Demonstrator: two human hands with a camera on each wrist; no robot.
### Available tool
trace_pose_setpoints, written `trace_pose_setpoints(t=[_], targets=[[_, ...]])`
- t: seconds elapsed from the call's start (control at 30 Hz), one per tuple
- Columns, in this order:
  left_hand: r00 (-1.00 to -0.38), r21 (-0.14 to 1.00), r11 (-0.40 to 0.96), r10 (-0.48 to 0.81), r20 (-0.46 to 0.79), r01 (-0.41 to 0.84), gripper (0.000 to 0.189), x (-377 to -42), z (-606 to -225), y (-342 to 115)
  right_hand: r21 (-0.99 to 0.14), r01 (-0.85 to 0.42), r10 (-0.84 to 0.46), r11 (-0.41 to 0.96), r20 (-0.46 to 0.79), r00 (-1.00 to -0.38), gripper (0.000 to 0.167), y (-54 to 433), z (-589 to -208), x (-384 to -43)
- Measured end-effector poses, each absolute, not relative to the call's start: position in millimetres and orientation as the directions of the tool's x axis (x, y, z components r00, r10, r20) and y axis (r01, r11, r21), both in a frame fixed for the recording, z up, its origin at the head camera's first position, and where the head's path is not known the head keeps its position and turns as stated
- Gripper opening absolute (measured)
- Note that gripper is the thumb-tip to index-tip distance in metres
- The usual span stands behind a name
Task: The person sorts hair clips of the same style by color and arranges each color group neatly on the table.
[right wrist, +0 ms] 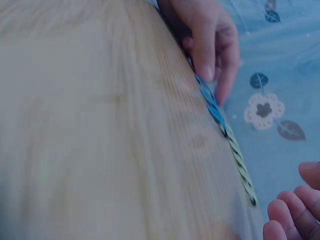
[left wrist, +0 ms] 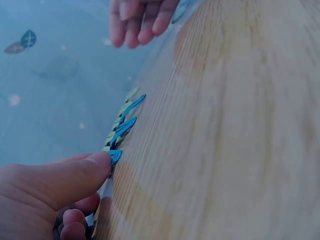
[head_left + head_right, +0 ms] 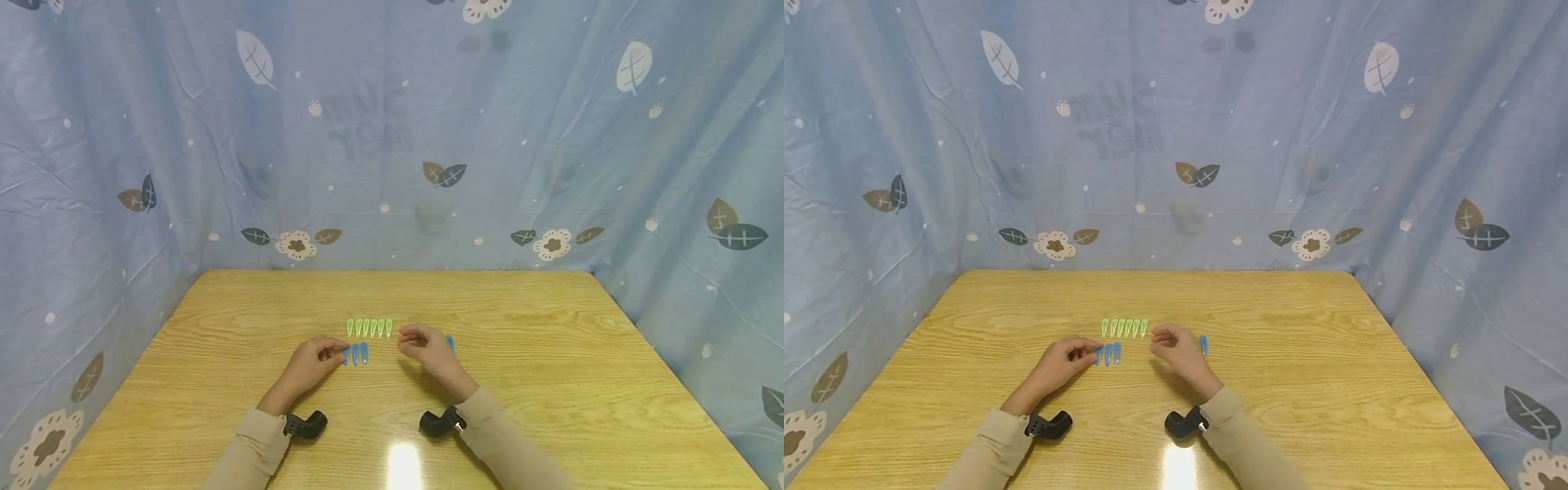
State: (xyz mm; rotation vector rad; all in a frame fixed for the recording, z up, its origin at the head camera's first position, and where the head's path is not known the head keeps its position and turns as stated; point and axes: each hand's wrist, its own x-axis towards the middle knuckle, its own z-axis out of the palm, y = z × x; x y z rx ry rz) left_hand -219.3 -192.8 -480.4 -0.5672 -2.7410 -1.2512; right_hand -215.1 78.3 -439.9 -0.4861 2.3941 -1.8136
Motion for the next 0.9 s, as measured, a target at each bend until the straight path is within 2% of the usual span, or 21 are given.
trace_pose_setpoints(t=[0.17,0.3,0.47,0.67,0.9], targets=[[-0.933,0.720,0.599,0.292,0.211,0.350,0.021,-219.6,-480.8,-193.3,-0.939,-0.186,-0.254,0.290,0.112,-0.961,0.031,94.8,-421.3,-204.9],[-0.933,0.722,0.598,0.294,0.207,0.349,0.021,-219.4,-480.5,-193.1,-0.945,-0.159,-0.207,0.286,0.101,-0.973,0.032,110.3,-420.4,-204.4],[-0.931,0.718,0.599,0.299,0.211,0.355,0.021,-219.7,-480.5,-193.2,-0.959,-0.118,-0.120,0.256,0.090,-0.989,0.034,134.1,-436.0,-212.6],[-0.927,0.717,0.594,0.305,0.217,0.363,0.021,-219.4,-480.8,-193.3,-0.947,-0.112,0.018,0.303,0.123,-0.992,0.030,154.8,-464.9,-224.5],[-0.930,0.725,0.590,0.300,0.210,0.354,0.021,-218.7,-479.6,-192.4,-0.898,-0.135,0.033,0.418,0.163,-0.986,0.025,156.2,-469.8,-225.9]])
